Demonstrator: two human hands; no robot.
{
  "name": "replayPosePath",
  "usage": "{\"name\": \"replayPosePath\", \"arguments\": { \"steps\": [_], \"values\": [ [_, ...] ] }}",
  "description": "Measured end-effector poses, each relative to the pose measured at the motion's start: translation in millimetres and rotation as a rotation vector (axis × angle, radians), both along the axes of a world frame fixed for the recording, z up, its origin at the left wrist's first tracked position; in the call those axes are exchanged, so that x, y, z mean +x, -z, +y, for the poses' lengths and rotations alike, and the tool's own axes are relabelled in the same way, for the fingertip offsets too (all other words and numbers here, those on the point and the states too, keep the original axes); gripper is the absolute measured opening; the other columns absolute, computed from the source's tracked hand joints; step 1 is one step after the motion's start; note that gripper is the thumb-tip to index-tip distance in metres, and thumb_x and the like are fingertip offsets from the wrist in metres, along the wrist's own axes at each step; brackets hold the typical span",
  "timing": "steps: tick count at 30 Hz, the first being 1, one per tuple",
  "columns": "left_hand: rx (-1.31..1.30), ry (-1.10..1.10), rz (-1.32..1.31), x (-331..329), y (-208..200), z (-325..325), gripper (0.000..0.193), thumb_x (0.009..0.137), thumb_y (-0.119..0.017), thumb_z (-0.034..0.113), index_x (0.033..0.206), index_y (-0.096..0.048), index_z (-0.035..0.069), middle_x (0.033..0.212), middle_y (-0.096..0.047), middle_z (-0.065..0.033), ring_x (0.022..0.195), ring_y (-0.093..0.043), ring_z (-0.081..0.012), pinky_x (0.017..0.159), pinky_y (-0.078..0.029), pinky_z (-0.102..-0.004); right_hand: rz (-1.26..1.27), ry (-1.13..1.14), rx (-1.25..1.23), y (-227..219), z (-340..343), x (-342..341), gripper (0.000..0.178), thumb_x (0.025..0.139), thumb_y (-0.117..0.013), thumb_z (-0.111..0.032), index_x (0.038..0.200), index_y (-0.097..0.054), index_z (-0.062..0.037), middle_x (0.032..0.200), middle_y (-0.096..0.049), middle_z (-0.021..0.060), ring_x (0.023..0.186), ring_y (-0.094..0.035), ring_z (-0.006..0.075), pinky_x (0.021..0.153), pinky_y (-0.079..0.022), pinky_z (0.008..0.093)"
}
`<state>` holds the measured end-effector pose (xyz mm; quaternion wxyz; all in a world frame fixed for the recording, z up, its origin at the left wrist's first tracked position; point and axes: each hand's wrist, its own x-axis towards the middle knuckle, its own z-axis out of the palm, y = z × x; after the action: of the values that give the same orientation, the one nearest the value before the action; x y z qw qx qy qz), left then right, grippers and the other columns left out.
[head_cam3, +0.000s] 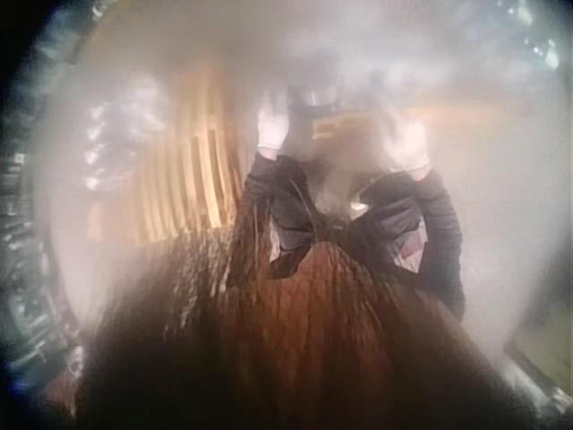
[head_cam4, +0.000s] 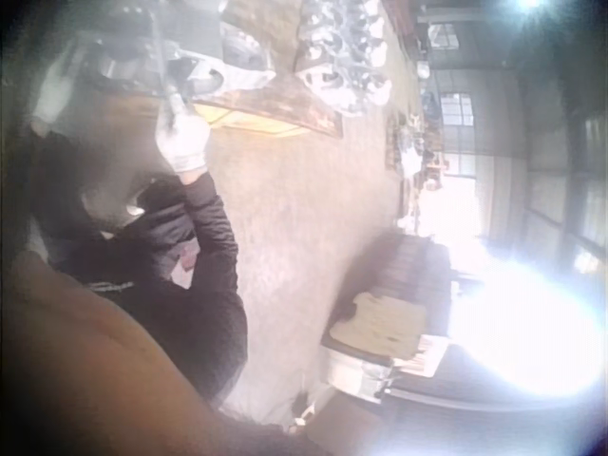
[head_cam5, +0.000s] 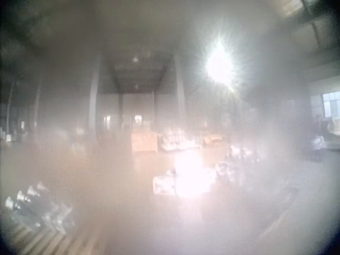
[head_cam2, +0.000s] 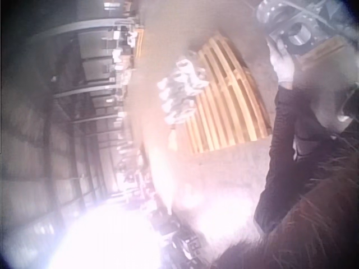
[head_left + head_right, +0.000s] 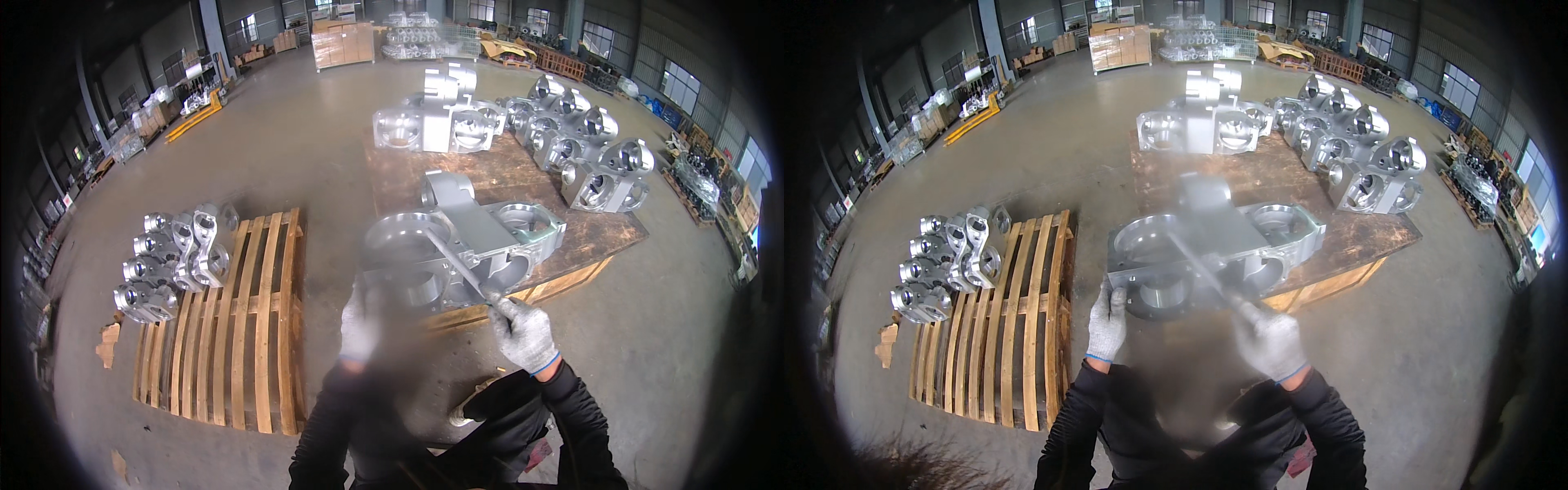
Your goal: The person wipes a large silver metal part with a cloth, then uses a red sanding block to rub the surface. They rotate the part to reach different areas and continue sanding while another worker walks by in the background.
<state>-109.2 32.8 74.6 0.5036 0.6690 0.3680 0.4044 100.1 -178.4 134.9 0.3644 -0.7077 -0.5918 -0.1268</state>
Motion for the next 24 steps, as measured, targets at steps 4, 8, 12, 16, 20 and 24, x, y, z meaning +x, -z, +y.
{"name": "replayPosePath", "arguments": {
  "steps": [4,8,12,16,20,24],
  "values": [
    [0.058,-0.001,0.275,-5,7,11,0.059,0.114,-0.052,0.028,0.156,-0.041,-0.012,0.126,-0.071,-0.0274,0.113,-0.072,-0.0294,0.098,-0.054,-0.0369,0.089,-0.065,-0.050,-18,8,8,0.044,0.088,-0.072,-0.005,0.131,-0.074,-0.0109,0.085,-0.075,0.0199,0.075,-0.074,0.0373,0.068,-0.061,0.0434],
    [0.120,-0.024,0.188,-3,14,8,0.055,0.111,-0.052,0.030,0.154,-0.045,-0.005,0.121,-0.072,-0.0281,0.108,-0.073,-0.0358,0.095,-0.056,-0.0434,-0.067,-0.080,-0.226,-27,40,-4,0.044,0.094,-0.068,-0.009,0.137,-0.070,-0.0127,0.099,-0.076,0.0217,0.068,-0.073,0.0371,0.061,-0.058,0.0449],
    [0.214,-0.093,0.203,0,17,7,0.054,0.106,-0.056,0.037,0.154,-0.051,0.013,0.121,-0.072,-0.0240,0.105,-0.071,-0.0473,0.092,-0.057,-0.0515,-0.115,-0.189,-0.297,-35,98,-37,0.043,0.093,-0.067,-0.013,0.136,-0.071,-0.0167,0.099,-0.077,0.0187,0.076,-0.073,0.0391,0.069,-0.060,0.0488],
    [0.334,0.045,0.239,-7,15,14,0.051,0.112,-0.053,0.028,0.152,-0.051,-0.005,0.125,-0.072,-0.0263,0.116,-0.071,-0.0357,0.101,-0.053,-0.0394,-0.065,-0.349,-0.239,-61,116,-48,0.041,0.094,-0.067,-0.017,0.134,-0.073,-0.0205,0.099,-0.077,0.0178,0.086,-0.074,0.0399,0.077,-0.060,0.0506],
    [0.212,0.045,0.271,-8,2,12,0.053,0.111,-0.054,0.027,0.154,-0.049,-0.004,0.131,-0.070,-0.0284,0.124,-0.069,-0.0364,0.104,-0.052,-0.0398,-0.043,-0.373,-0.296,-78,94,-41,0.039,0.097,-0.066,-0.016,0.135,-0.072,-0.0209,0.107,-0.076,0.0198,0.093,-0.074,0.0404,0.081,-0.060,0.0476],
    [0.091,0.005,0.261,-8,-20,-6,0.057,0.111,-0.055,0.031,0.155,-0.048,-0.004,0.137,-0.066,-0.0303,0.129,-0.066,-0.0381,0.106,-0.051,-0.0395,-0.017,-0.309,-0.356,-65,103,-54,0.037,0.097,-0.066,-0.019,0.133,-0.073,-0.0195,0.102,-0.076,0.0207,0.092,-0.073,0.0425,0.081,-0.059,0.0496]
  ]
}}
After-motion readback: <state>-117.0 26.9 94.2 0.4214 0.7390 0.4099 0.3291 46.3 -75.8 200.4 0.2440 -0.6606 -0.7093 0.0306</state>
